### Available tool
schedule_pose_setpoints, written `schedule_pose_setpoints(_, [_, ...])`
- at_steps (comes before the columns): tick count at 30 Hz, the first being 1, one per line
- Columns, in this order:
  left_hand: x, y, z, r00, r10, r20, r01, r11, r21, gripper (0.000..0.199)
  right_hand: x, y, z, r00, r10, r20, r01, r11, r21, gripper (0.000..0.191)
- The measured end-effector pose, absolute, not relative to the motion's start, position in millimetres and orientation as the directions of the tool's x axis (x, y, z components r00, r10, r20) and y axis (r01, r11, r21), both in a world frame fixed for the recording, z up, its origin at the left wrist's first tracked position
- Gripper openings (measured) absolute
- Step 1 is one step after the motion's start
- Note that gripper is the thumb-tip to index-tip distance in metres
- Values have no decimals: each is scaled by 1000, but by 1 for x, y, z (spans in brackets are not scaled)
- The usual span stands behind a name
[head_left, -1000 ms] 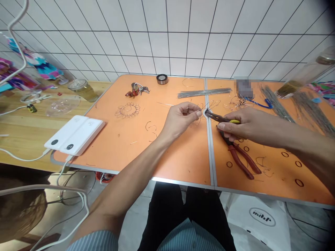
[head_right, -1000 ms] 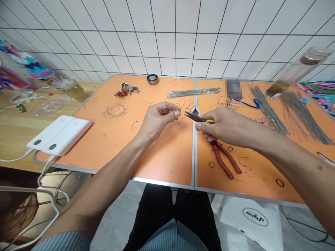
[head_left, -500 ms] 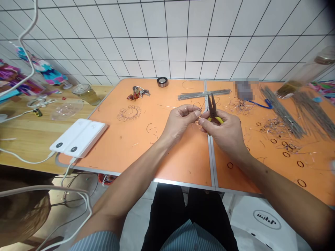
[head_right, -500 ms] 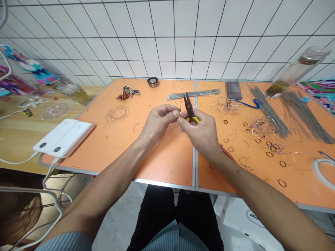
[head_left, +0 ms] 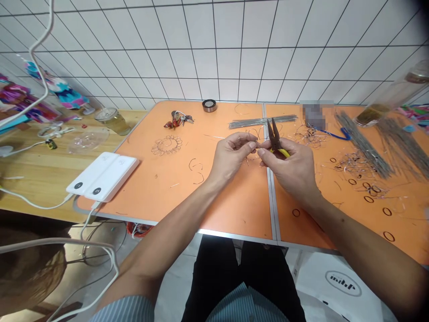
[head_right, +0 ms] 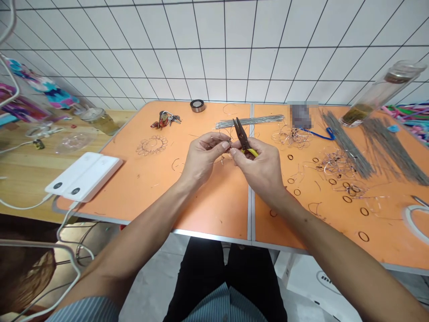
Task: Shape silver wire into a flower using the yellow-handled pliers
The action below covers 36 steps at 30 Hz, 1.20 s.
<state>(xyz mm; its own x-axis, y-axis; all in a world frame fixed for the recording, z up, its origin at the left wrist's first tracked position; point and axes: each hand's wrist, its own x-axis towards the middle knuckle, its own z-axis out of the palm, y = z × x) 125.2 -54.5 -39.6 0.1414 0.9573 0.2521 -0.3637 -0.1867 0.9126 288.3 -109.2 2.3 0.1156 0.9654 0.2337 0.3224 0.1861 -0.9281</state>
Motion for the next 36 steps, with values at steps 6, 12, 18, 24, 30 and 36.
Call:
schedule_pose_setpoints(6, [124, -55, -36, 112, 966, 235, -355, -182, 917, 43, 289, -110, 7, 117, 969, 216, 345, 164, -924, 6])
schedule_pose_setpoints(12, [124, -56, -34, 121, 961, 249, -366, -190, 911, 46, 290, -110, 8, 123, 973, 197, 313, 150, -938, 5])
schedule_pose_setpoints(18, [126, -57, -37, 100, 946, 310, -334, -261, 906, 40, 290, -108, 8, 133, 981, 142, 280, 101, -955, 8])
schedule_pose_setpoints(24, [125, -55, -39, 75, 938, 337, -328, -296, 897, 16, 289, -106, 7, 124, 982, 141, 270, 104, -957, 12])
schedule_pose_setpoints(30, [124, -54, -40, 64, 926, 372, -328, -333, 884, 7, 285, -105, 8, 130, 982, 136, 272, 96, -958, 12])
schedule_pose_setpoints(36, [125, -56, -38, 28, 930, 366, -309, -340, 888, 9, 286, -105, 7, 127, 982, 141, 294, 99, -951, 9])
